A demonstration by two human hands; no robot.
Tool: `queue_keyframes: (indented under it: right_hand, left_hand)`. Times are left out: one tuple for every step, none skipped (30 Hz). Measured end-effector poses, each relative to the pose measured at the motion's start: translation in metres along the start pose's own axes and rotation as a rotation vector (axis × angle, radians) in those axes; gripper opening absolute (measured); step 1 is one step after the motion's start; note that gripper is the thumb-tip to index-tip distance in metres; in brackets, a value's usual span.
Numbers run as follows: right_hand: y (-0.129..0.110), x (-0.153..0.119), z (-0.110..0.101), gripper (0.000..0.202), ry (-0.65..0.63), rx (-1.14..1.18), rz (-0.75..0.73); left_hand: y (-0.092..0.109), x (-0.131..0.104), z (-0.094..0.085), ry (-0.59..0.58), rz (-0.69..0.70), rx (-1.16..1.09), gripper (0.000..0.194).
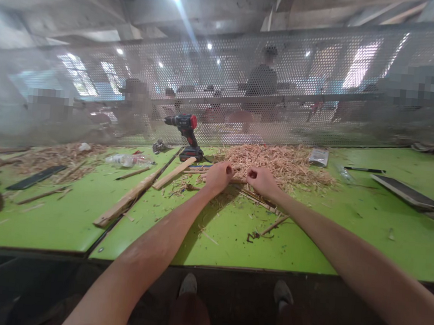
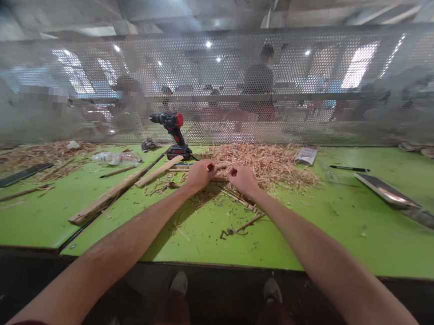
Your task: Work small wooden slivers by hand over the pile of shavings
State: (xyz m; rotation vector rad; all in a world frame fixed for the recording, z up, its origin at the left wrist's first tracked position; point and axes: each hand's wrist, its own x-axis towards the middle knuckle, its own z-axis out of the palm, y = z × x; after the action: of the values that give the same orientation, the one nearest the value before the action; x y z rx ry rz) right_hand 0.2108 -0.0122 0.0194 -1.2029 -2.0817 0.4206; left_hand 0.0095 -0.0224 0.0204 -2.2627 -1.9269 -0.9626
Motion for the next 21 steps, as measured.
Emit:
queue_keyframes:
  right_hand:
    - [-0.0007,-0.0004,-0.0001,0.02,0.0,-0.009,0.005]
    - [-0.0016,-0.0007,-0.0003,0.02,-0.001,-0.019,0.011]
    - [-0.0028,-0.0011,-0.0005,0.02,-0.004,-0.03,0.02]
    - [-0.004,-0.0014,-0.0008,0.02,-0.011,-0.04,0.03]
    - [-0.0053,-0.0016,-0.0012,0.019,-0.02,-0.051,0.04]
    - [-0.0065,-0.0017,-0.0015,0.019,-0.03,-0.059,0.051]
    - [-0.0076,-0.0018,-0.0018,0.019,-0.039,-0.065,0.06]
    - [-0.0084,-0.0018,-0.0021,0.018,-0.047,-0.068,0.067]
    - [-0.009,-0.0018,-0.0023,0.018,-0.049,-0.07,0.07]
    - [-0.0093,-0.0018,-0.0025,0.018,-0.046,-0.071,0.068]
    - [-0.0094,-0.0018,-0.0025,0.017,-0.039,-0.072,0.064]
    - [-0.0093,-0.0019,-0.0025,0.017,-0.035,-0.068,0.06]
    - [-0.0091,-0.002,-0.0024,0.018,-0.036,-0.059,0.058]
    - [-0.0088,-0.0021,-0.0022,0.018,-0.041,-0.046,0.056]
    - [-0.0086,-0.0021,-0.002,0.019,-0.048,-0.031,0.055]
    - [-0.0084,-0.0021,-0.0018,0.019,-0.054,-0.021,0.055]
    - [-0.0082,-0.0019,-0.0017,0.019,-0.054,-0.02,0.052]
    - [-0.0082,-0.0017,-0.0016,0.019,-0.048,-0.027,0.047]
    - [-0.0083,-0.0015,-0.0017,0.019,-0.041,-0.043,0.042]
    - [-0.0084,-0.0014,-0.0018,0.018,-0.036,-0.057,0.039]
    - [-0.0086,-0.0013,-0.0019,0.018,-0.036,-0.067,0.036]
  left_hand:
    - [-0.0002,-0.0001,-0.0002,0.002,0.002,0.001,0.014]
    - [-0.0005,-0.0002,-0.0001,0.005,0.005,0.002,0.014]
    - [-0.0008,-0.0002,0.0002,0.009,0.009,0.002,0.015]
    - [-0.001,-0.0003,0.0005,0.014,0.014,0.001,0.015]
    - [-0.0012,-0.0003,0.0009,0.02,0.017,-0.001,0.016]
    - [-0.0012,-0.0002,0.0012,0.027,0.016,-0.005,0.016]
    - [-0.0012,-0.0001,0.0015,0.033,0.013,-0.009,0.016]
    - [-0.0011,0.0,0.0016,0.038,0.008,-0.015,0.016]
    - [-0.0009,0.0,0.0016,0.04,0.004,-0.021,0.016]
    - [-0.0007,0.0001,0.0015,0.04,0.001,-0.025,0.016]
    - [-0.0005,0.0,0.0015,0.037,0.002,-0.027,0.016]
    - [-0.0003,-0.0001,0.0014,0.035,0.003,-0.024,0.016]
    - [-0.0001,-0.0002,0.0014,0.032,0.003,-0.018,0.016]
    - [0.0,-0.0004,0.0014,0.03,0.003,-0.011,0.016]
    - [0.0001,-0.0006,0.0015,0.029,0.005,-0.005,0.017]
    - [0.0,-0.0007,0.0016,0.028,0.006,0.001,0.017]
    - [-0.0001,-0.0007,0.0018,0.028,0.006,0.005,0.018]
    - [-0.0004,-0.0006,0.0019,0.027,0.007,0.006,0.018]
    - [-0.0008,-0.0004,0.002,0.023,0.009,0.005,0.018]
    - [-0.0014,0.0,0.0021,0.018,0.011,0.003,0.018]
    - [-0.002,0.0005,0.0023,0.014,0.013,-0.002,0.018]
